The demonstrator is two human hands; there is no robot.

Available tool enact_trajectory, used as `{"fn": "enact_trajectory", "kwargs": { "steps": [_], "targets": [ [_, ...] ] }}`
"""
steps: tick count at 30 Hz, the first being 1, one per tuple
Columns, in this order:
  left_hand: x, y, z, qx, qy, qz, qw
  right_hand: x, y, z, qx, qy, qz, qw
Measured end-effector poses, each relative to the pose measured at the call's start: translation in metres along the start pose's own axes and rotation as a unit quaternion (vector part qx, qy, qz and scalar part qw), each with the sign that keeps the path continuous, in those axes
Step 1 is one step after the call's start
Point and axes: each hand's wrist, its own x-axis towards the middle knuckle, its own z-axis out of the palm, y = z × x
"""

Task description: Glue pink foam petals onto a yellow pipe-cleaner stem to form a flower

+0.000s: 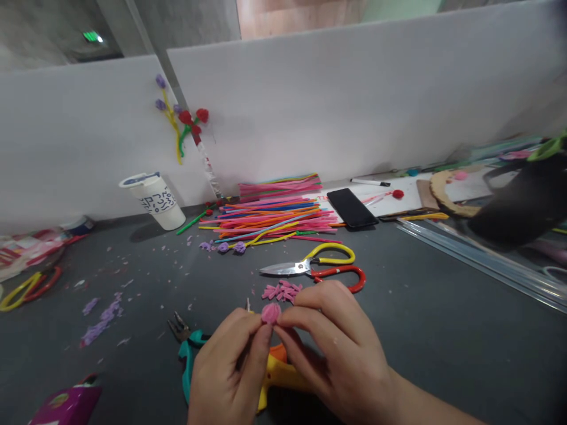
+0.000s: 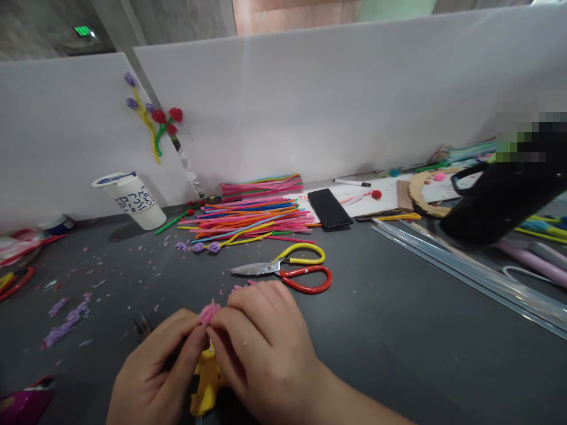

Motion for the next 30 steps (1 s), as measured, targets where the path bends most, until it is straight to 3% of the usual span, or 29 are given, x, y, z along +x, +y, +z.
{"fn": "enact_trajectory", "kwargs": {
  "steps": [7,11,14,18,21,27,30],
  "targets": [
    [-0.001,-0.010,-0.003,0.058,-0.023,0.101,0.993,0.000,0.001,0.001,0.023,0.019,-0.009,1.000],
    [-0.002,-0.013,-0.004,0.065,-0.026,0.128,0.989,-0.001,0.000,-0.001,0.027,0.013,0.004,1.000],
    [0.000,-0.013,-0.004,0.030,-0.014,0.117,0.993,0.003,0.000,-0.005,0.072,0.017,0.032,0.997],
    [0.005,-0.012,-0.006,-0.031,-0.031,0.075,0.996,0.009,0.002,-0.008,0.161,0.043,0.132,0.977],
    [0.009,-0.011,-0.010,-0.061,-0.049,0.064,0.995,0.011,0.004,-0.007,0.220,0.001,0.178,0.959],
    [0.007,-0.011,-0.011,-0.110,-0.087,0.077,0.987,0.012,-0.002,-0.003,0.274,-0.075,0.168,0.944],
    [0.007,-0.006,-0.006,-0.157,-0.028,0.049,0.986,0.015,-0.004,-0.003,0.301,-0.073,0.175,0.935]
  ]
}}
